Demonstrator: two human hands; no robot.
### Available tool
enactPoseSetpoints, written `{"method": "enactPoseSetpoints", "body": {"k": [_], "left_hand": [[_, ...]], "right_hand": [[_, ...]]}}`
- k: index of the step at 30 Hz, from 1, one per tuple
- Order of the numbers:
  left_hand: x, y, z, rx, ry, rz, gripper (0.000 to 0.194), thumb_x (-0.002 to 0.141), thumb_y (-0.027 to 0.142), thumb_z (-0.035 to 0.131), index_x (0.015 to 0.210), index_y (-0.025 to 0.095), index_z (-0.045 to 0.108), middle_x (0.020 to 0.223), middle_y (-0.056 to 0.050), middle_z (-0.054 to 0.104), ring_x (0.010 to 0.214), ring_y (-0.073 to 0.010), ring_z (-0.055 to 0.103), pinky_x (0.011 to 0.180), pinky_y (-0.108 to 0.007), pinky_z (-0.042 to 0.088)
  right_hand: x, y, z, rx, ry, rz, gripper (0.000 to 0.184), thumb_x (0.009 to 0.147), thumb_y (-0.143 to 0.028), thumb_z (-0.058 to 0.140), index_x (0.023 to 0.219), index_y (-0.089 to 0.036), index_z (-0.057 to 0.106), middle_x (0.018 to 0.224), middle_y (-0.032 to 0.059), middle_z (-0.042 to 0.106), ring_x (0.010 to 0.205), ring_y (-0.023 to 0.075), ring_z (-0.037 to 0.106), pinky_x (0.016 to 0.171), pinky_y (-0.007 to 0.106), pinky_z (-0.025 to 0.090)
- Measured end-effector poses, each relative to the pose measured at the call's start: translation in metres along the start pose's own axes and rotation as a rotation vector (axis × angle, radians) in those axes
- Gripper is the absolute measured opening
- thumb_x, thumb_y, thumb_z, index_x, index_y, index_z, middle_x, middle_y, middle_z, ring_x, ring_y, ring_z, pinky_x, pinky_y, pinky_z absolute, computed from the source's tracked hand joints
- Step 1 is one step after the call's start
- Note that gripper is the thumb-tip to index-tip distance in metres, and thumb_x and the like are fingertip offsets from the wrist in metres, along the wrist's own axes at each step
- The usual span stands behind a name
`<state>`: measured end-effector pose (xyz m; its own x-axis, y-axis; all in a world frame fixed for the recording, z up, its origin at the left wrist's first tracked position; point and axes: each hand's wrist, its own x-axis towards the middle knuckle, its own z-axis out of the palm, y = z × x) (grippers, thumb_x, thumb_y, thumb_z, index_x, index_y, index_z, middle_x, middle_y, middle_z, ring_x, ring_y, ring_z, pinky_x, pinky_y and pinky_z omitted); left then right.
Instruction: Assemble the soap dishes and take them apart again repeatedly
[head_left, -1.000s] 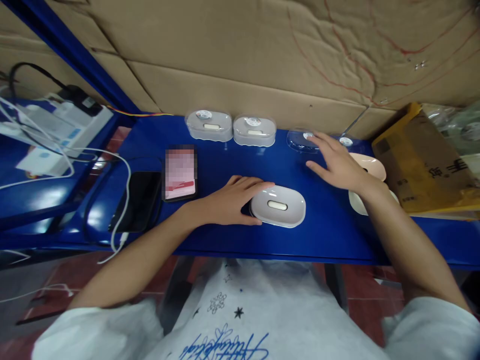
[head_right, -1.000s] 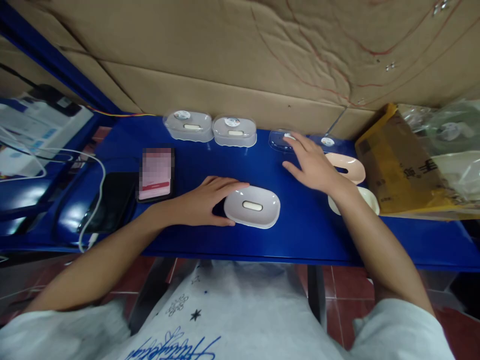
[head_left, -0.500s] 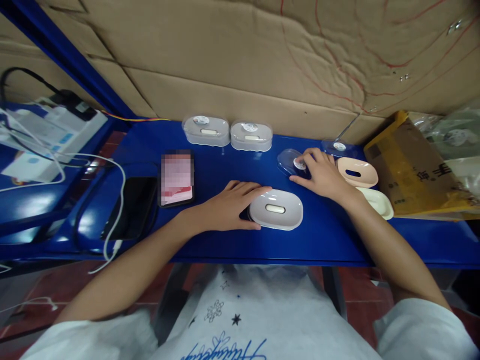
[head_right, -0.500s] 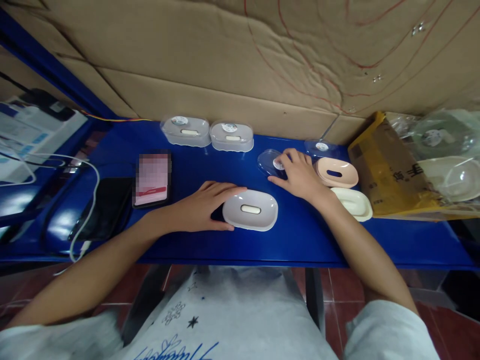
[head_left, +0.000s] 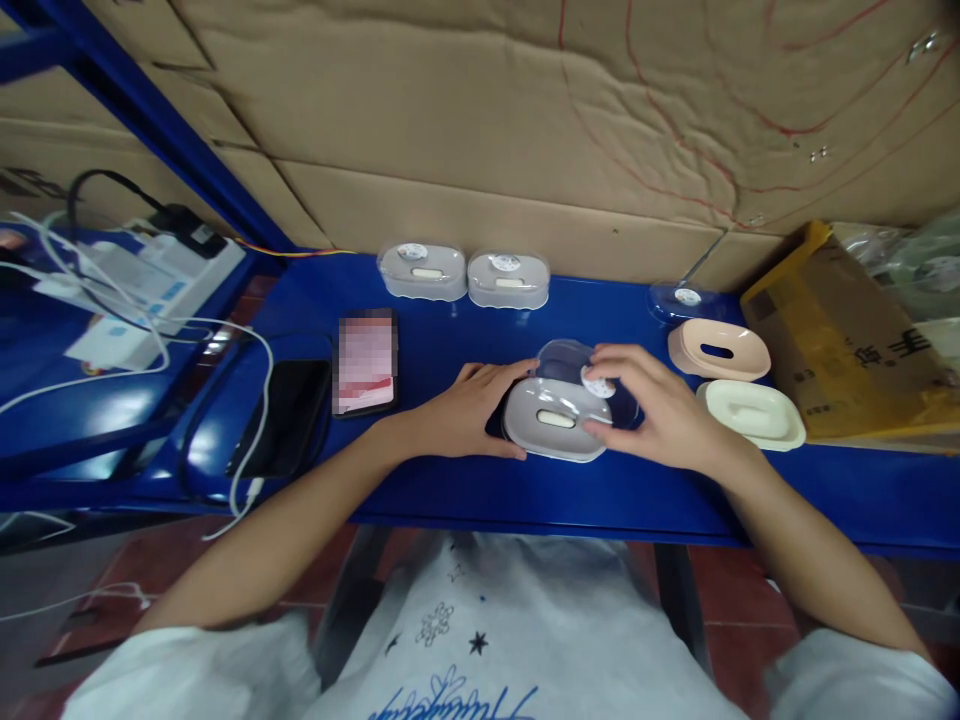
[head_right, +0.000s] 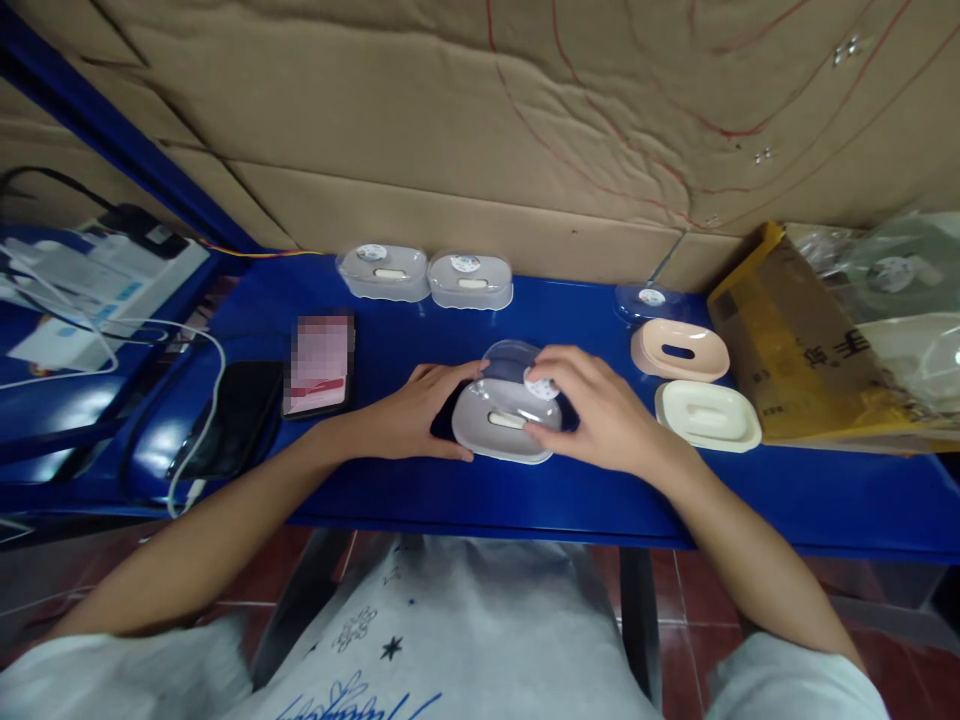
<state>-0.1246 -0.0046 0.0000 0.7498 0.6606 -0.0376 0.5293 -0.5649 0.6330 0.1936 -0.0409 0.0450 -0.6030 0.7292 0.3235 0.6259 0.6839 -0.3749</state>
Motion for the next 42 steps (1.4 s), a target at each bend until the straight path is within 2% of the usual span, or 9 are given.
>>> {"method": "enactPoseSetpoints", "body": {"k": [7,13,19,25,28,31,35,38,42], "left_hand": [[0.001,-0.002,0.003,-0.05,0.048,0.005,0.137,0.08,0.073,0.09,0.179,0.031,0.006,0.178,-0.021,0.038,0.159,-0.0446,0.044,0.129,-0.06,0.026],[0.001,-0.006,0.007,-0.048,0.075,0.043,0.132,0.081,0.072,0.089,0.179,0.033,0.01,0.179,-0.019,0.037,0.157,-0.0455,0.046,0.129,-0.061,0.028],[0.001,-0.006,0.007,-0.029,0.076,0.049,0.129,0.083,0.072,0.088,0.179,0.031,0.012,0.179,-0.019,0.038,0.157,-0.0446,0.045,0.128,-0.059,0.029],[0.001,-0.004,0.004,0.001,0.053,0.044,0.114,0.086,0.07,0.086,0.176,0.032,0.026,0.175,-0.016,0.046,0.156,-0.0435,0.047,0.128,-0.059,0.03],[0.002,-0.004,0.003,0.019,0.047,0.032,0.114,0.086,0.069,0.086,0.176,0.03,0.027,0.175,-0.017,0.046,0.156,-0.0444,0.046,0.128,-0.06,0.031],[0.002,-0.005,0.004,0.031,0.046,0.024,0.115,0.087,0.068,0.086,0.177,0.03,0.024,0.175,-0.018,0.045,0.157,-0.0451,0.045,0.128,-0.062,0.031],[0.001,-0.005,0.006,0.047,0.092,0.05,0.117,0.094,0.063,0.081,0.179,0.033,0.007,0.182,-0.019,0.03,0.165,-0.043,0.036,0.129,-0.064,0.031],[0.0,-0.003,0.007,0.087,0.113,0.058,0.11,0.1,0.056,0.076,0.179,0.033,0.004,0.184,-0.02,0.022,0.167,-0.041,0.032,0.129,-0.065,0.034],[-0.002,0.001,0.006,0.146,0.09,0.059,0.097,0.105,0.051,0.07,0.179,0.033,0.009,0.183,-0.02,0.025,0.167,-0.0416,0.033,0.127,-0.067,0.035]], "right_hand": [[-0.001,-0.015,0.018,-0.075,-0.071,-0.124,0.043,0.098,-0.038,0.075,0.136,-0.026,0.059,0.144,0.0169,0.069,0.143,0.0383,0.064,0.11,0.059,0.058],[0.0,-0.015,0.023,-0.076,-0.061,-0.174,0.04,0.1,-0.036,0.074,0.135,-0.022,0.061,0.145,0.0179,0.069,0.144,0.0379,0.063,0.112,0.057,0.057],[0.002,-0.016,0.023,-0.058,-0.075,-0.175,0.039,0.102,-0.036,0.072,0.136,-0.023,0.059,0.147,0.0175,0.067,0.146,0.0378,0.062,0.112,0.057,0.057],[0.001,-0.014,0.027,-0.039,-0.1,-0.168,0.042,0.103,-0.034,0.071,0.14,-0.023,0.054,0.149,0.0187,0.061,0.15,0.0389,0.055,0.116,0.06,0.054],[-0.001,-0.008,0.035,-0.003,-0.122,-0.178,0.048,0.104,-0.039,0.07,0.145,-0.023,0.05,0.154,0.0189,0.055,0.156,0.0382,0.048,0.122,0.06,0.051],[-0.002,-0.004,0.043,-0.007,-0.115,-0.171,0.054,0.102,-0.043,0.074,0.147,-0.024,0.05,0.156,0.0187,0.053,0.158,0.0382,0.046,0.123,0.059,0.05],[0.0,0.005,0.04,-0.11,-0.082,-0.151,0.05,0.102,-0.04,0.072,0.146,-0.025,0.053,0.156,0.0176,0.059,0.159,0.0411,0.046,0.124,0.066,0.041],[0.007,0.026,0.029,-0.233,-0.049,-0.059,0.047,0.102,-0.038,0.069,0.144,-0.023,0.056,0.155,0.0186,0.063,0.158,0.0436,0.046,0.126,0.069,0.034],[0.025,0.069,0.014,-0.324,-0.015,0.107,0.051,0.101,-0.042,0.063,0.145,-0.016,0.056,0.156,0.0246,0.062,0.151,0.0451,0.052,0.121,0.066,0.037]]}}
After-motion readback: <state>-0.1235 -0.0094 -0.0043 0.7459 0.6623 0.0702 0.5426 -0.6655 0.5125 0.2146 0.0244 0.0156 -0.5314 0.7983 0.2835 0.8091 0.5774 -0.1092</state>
